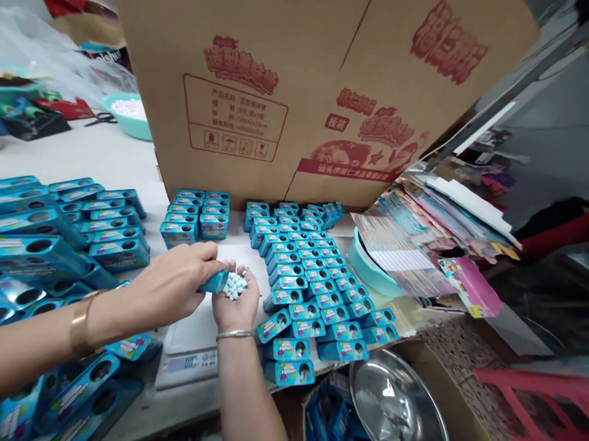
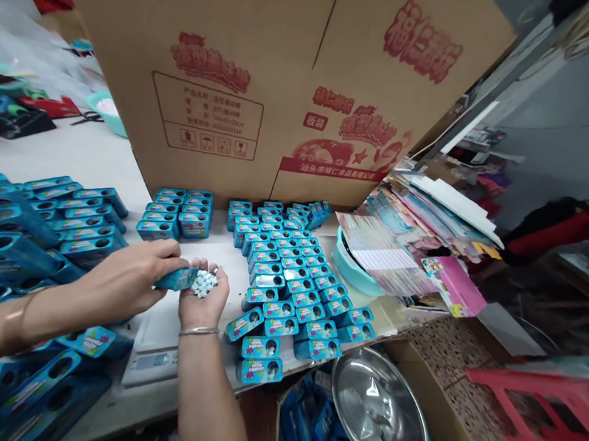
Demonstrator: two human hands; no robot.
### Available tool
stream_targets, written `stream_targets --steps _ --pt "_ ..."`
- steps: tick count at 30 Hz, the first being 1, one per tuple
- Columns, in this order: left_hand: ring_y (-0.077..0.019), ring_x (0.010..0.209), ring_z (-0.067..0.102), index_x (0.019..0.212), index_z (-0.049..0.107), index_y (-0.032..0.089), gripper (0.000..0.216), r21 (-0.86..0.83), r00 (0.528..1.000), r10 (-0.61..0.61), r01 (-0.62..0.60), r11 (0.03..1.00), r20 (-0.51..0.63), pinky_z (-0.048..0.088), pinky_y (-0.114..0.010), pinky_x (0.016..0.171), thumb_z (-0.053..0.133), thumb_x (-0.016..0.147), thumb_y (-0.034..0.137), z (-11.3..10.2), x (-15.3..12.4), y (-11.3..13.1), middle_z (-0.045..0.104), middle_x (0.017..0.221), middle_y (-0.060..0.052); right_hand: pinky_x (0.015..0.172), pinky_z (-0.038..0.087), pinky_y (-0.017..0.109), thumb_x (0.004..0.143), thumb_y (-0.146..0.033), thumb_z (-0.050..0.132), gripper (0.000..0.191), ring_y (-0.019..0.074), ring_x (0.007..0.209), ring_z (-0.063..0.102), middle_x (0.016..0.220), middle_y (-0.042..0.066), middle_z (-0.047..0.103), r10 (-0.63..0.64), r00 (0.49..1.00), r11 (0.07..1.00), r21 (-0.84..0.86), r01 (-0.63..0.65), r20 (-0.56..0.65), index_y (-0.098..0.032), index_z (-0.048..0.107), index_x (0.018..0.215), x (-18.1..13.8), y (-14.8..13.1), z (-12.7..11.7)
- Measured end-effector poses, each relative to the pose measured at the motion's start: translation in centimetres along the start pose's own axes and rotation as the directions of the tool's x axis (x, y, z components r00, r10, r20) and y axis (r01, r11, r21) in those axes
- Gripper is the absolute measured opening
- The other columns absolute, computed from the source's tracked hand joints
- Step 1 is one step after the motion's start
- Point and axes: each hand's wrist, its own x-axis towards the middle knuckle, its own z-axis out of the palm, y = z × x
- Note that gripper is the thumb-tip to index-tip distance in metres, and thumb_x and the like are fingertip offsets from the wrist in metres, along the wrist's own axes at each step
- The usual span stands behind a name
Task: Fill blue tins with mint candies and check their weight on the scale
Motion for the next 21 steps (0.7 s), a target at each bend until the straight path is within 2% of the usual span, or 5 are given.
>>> stream_targets --steps 5,11,15,18,21 --pt "-0.0225 0.082 0.056 0.097 0.067 0.022 0.030 -0.044 0.998 -0.064 0.064 0.997 -0.018 0.044 -0.035 0.071 0.050 0.074 0.014 0.0 -0.1 -0.4 0.057 0.092 -0.007 0.087 0.057 0.033 0.083 -0.016 0.049 0.018 0.0116 0.074 0.069 0.070 0.000 0.069 -0.018 0.998 1.000 -0.025 0.016 -0.064 -0.019 0.055 0.066 -0.3 0.0 0.2" --pt "-0.0226 0.087 0.059 0.103 0.066 0.025 0.032 -0.067 0.993 -0.099 0.095 0.993 -0.057 0.046 -0.033 0.072 0.050 0.076 0.020 -0.7 -0.3 -0.4 0.061 0.101 -0.006 0.083 0.057 0.031 0.083 -0.014 0.048 0.018 0.0108 0.072 0.069 0.070 0.001 0.069 0.005 0.992 1.000 0.023 -0.002 -0.123 -0.018 0.056 0.067 -0.5 -0.4 0.4" --pt "-0.0282 0.096 0.062 0.104 0.065 0.024 0.030 -0.115 0.974 -0.207 0.196 0.974 -0.093 0.046 -0.040 0.084 0.057 0.076 0.028 1.8 -1.2 -1.6 0.068 0.103 -0.007 0.084 0.058 0.035 0.084 -0.016 0.047 0.020 0.0117 0.074 0.069 0.072 0.002 0.071 -0.054 0.995 0.998 -0.036 0.051 -0.079 -0.018 0.056 0.067 -0.9 -2.0 0.0" --pt "-0.0293 0.100 0.063 0.103 0.065 0.024 0.032 -0.188 0.957 -0.277 0.258 0.948 -0.083 0.037 -0.049 0.103 0.063 0.072 0.033 4.6 -2.3 -2.2 0.072 0.102 -0.006 0.087 0.057 0.037 0.084 -0.018 0.047 0.021 0.0119 0.074 0.069 0.070 0.001 0.070 -0.114 0.992 0.993 -0.049 0.112 -0.046 -0.019 0.057 0.066 -1.5 -3.7 -0.2" --pt "-0.0285 0.103 0.063 0.102 0.066 0.024 0.033 -0.249 0.952 -0.307 0.292 0.923 -0.022 0.029 -0.052 0.110 0.063 0.070 0.033 7.1 -3.5 -2.0 0.072 0.106 -0.006 0.087 0.056 0.035 0.085 -0.019 0.046 0.022 0.0111 0.075 0.069 0.069 0.000 0.070 -0.166 0.985 0.984 -0.071 0.162 -0.041 -0.019 0.057 0.066 -2.0 -5.0 -0.1"
